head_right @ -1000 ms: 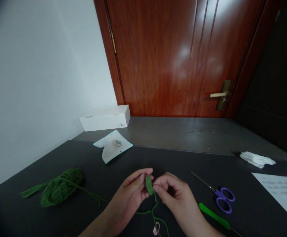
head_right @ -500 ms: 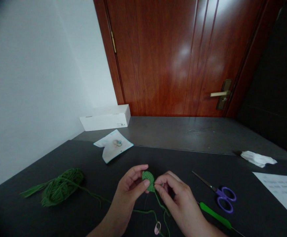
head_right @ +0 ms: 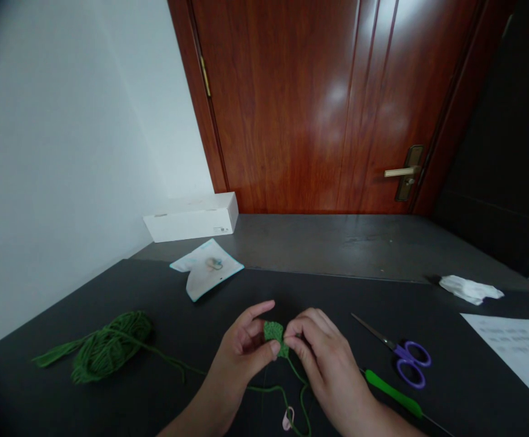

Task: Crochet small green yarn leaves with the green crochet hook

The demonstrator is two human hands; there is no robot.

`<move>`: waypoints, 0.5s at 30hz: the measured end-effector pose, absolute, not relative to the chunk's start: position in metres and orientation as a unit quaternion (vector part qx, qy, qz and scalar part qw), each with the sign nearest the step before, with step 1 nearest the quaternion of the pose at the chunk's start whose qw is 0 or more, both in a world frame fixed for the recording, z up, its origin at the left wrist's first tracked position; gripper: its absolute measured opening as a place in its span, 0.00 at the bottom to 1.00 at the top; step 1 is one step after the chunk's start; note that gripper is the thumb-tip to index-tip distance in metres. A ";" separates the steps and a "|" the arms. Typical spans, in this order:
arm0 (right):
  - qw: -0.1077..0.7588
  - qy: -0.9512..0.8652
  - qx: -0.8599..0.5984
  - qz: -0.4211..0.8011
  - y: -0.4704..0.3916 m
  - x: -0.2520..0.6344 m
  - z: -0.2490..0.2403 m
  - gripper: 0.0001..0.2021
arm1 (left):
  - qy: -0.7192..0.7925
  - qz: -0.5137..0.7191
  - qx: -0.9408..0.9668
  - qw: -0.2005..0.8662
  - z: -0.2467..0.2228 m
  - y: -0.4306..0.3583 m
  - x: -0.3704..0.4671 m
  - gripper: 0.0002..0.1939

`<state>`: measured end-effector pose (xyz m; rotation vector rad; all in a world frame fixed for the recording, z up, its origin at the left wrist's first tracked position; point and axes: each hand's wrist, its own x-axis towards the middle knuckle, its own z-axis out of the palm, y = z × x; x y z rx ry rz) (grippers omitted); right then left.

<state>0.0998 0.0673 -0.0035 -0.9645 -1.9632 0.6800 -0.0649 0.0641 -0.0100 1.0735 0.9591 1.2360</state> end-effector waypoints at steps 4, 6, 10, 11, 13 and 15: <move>0.414 -0.777 -0.389 0.270 0.069 0.099 -0.003 0.08 | 0.411 0.524 0.451 0.593 -0.012 0.064 -0.065 0.28; 0.416 -0.772 -0.395 0.274 0.071 0.098 -0.004 0.09 | 0.411 0.523 0.444 0.600 -0.011 0.063 -0.065 0.28; 0.416 -0.758 -0.409 0.291 0.077 0.100 -0.004 0.09 | 0.409 0.523 0.415 0.623 -0.007 0.060 -0.064 0.29; 0.416 -0.755 -0.413 0.294 0.078 0.100 -0.004 0.09 | 0.407 0.523 0.407 0.629 -0.006 0.059 -0.064 0.29; 0.418 -0.749 -0.420 0.297 0.080 0.102 -0.004 0.09 | 0.403 0.525 0.393 0.638 -0.005 0.058 -0.063 0.28; 0.421 -0.745 -0.424 0.298 0.082 0.104 -0.003 0.09 | 0.402 0.523 0.385 0.645 -0.005 0.057 -0.062 0.27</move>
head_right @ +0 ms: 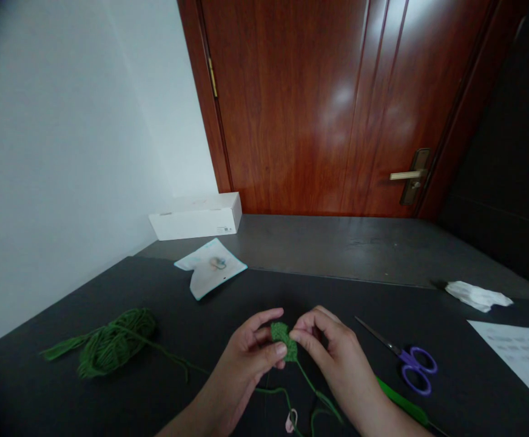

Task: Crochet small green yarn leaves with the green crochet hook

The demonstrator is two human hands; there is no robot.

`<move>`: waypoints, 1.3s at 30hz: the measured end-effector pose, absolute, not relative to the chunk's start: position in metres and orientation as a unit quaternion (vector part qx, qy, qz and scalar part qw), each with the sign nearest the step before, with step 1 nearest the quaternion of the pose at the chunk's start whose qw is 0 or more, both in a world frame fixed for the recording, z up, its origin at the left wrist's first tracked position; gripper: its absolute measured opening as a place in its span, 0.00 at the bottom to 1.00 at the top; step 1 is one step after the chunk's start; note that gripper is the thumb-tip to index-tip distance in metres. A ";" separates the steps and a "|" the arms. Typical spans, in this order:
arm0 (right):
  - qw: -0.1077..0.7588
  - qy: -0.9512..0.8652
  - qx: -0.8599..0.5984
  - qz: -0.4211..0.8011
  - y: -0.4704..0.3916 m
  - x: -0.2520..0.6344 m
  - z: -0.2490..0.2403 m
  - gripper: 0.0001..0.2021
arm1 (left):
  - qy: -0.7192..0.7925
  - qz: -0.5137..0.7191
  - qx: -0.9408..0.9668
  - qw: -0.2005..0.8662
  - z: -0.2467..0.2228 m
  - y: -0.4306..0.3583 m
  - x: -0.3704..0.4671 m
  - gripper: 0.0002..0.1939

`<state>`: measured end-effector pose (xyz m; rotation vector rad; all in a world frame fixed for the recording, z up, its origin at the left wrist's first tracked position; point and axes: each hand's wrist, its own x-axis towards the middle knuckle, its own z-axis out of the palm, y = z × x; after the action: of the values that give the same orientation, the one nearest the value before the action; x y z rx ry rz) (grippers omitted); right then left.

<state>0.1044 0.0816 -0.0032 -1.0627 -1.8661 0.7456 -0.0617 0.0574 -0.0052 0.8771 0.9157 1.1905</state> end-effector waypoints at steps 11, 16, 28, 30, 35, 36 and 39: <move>0.449 -0.774 -0.377 0.239 0.071 0.103 -0.005 0.09 | 0.430 0.559 0.419 0.573 -0.003 0.061 -0.062 0.22; 0.453 -0.836 -0.294 0.093 0.062 0.102 -0.008 0.06 | 0.451 0.579 0.437 0.520 -0.001 0.055 -0.065 0.21; 0.444 -0.852 -0.268 0.067 0.061 0.101 -0.008 0.06 | 0.418 0.586 0.446 0.532 -0.007 0.053 -0.059 0.21; 0.439 -0.856 -0.265 0.067 0.061 0.101 -0.008 0.06 | 0.418 0.583 0.450 0.532 -0.007 0.053 -0.059 0.22; 0.422 -0.864 -0.268 0.067 0.059 0.100 -0.007 0.06 | 0.421 0.594 0.440 0.526 -0.006 0.055 -0.059 0.19; 0.418 -0.865 -0.269 0.070 0.058 0.100 -0.007 0.06 | 0.421 0.593 0.438 0.528 -0.006 0.055 -0.059 0.19; 0.410 -0.864 -0.279 0.084 0.058 0.097 -0.007 0.05 | 0.416 0.587 0.436 0.541 -0.006 0.057 -0.060 0.18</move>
<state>0.0969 0.0580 -0.0069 -0.7035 -2.1750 0.2108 -0.0597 0.0566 -0.0059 1.0369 0.9886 1.3944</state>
